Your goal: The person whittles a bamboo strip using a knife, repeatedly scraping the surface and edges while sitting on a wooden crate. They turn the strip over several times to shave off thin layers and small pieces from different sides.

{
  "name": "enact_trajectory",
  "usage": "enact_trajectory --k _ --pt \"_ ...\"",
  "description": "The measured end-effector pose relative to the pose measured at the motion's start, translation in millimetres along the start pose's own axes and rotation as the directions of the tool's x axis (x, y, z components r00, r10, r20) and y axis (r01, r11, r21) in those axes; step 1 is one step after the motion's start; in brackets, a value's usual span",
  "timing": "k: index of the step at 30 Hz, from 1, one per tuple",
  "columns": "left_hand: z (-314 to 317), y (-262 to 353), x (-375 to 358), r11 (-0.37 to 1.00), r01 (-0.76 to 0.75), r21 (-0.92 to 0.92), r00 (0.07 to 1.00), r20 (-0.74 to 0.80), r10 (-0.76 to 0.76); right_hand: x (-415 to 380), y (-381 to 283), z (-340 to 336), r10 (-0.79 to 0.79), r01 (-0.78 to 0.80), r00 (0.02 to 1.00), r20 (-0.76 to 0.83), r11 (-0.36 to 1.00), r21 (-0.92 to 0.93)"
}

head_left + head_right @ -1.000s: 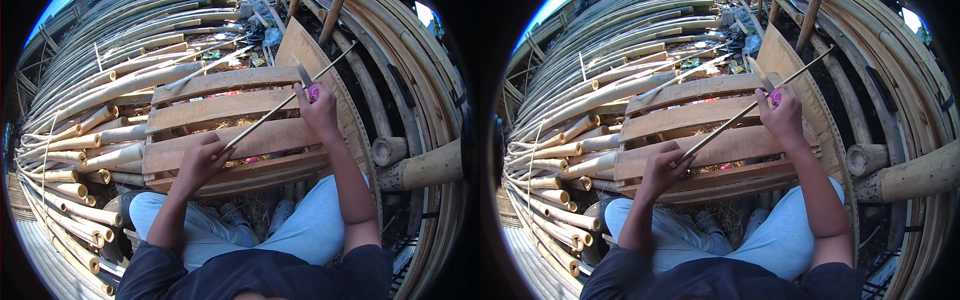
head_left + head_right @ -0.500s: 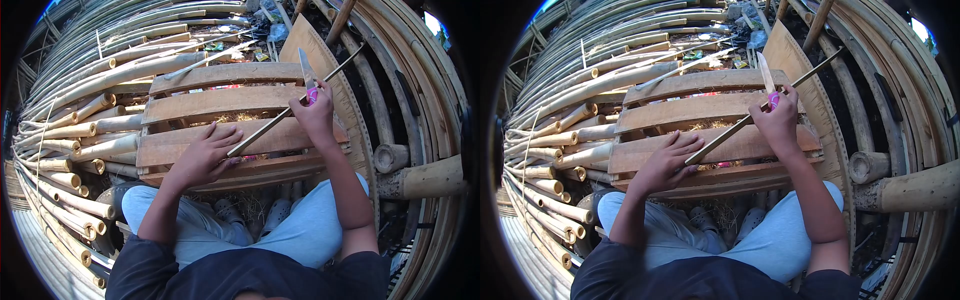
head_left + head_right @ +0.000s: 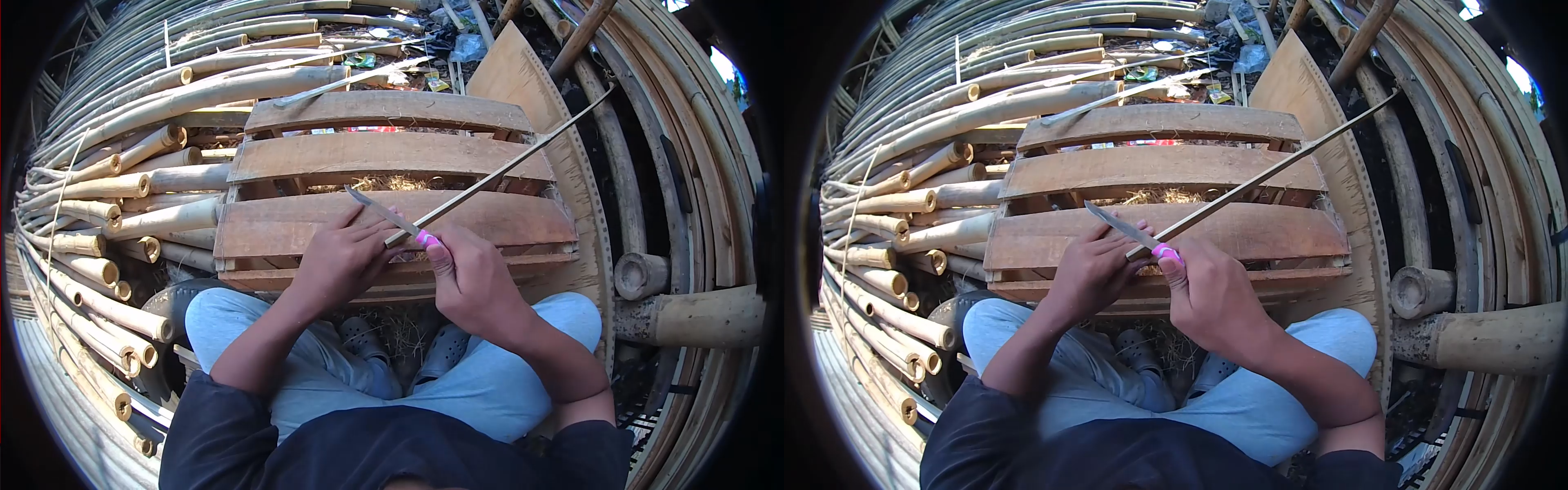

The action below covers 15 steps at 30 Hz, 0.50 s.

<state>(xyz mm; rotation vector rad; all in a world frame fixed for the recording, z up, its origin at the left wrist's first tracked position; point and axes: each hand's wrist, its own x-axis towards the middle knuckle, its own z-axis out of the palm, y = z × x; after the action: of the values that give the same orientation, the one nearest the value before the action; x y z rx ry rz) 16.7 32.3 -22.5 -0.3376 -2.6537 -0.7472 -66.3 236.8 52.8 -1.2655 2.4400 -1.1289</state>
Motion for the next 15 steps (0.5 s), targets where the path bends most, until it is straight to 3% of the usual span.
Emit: enact_trajectory --k 1,2,4,5,7,10,13,15 --pt "1.1 1.0 -0.3 1.0 -0.001 -0.003 0.999 -0.032 0.0 -2.1 -4.7 2.2 0.107 -0.105 0.994 0.028 0.992 -0.062" --pt "2.4 2.1 -0.2 1.0 -0.001 -0.004 0.998 -0.066 0.001 -3.3 -7.9 7.2 0.105 -0.103 0.994 0.032 0.993 -0.063" --pt "7.3 5.9 -2.3 1.0 0.011 -0.007 0.994 -0.105 -0.012 -4.1 -12.0 15.8 0.095 -0.119 0.991 -0.09 0.943 -0.31" --pt "9.9 8.0 -3.5 1.0 0.021 -0.012 0.99 -0.14 -0.023 -3.0 -4.6 18.9 0.096 -0.119 0.992 -0.087 0.943 -0.31" --pt "14.2 11.0 -3.4 1.0 0.013 -0.001 0.991 -0.131 -0.013 3.3 13.6 24.7 -0.179 0.047 0.962 -0.205 0.85 -0.524" --pt "16.7 12.5 -2.7 1.0 0.005 0.018 0.989 -0.149 -0.002 8.8 16.6 23.7 -0.16 -0.034 0.956 -0.248 0.776 -0.63" --pt "17.3 9.9 -3.4 0.999 -0.018 0.043 0.985 -0.169 0.025 -1.1 12.8 32.1 -0.247 0.092 0.95 -0.189 0.804 -0.588" --pt "16.2 8.2 -4.0 0.998 -0.037 0.052 0.985 -0.164 0.045 4.1 14.8 31.2 -0.23 0.044 0.95 -0.213 0.772 -0.634"
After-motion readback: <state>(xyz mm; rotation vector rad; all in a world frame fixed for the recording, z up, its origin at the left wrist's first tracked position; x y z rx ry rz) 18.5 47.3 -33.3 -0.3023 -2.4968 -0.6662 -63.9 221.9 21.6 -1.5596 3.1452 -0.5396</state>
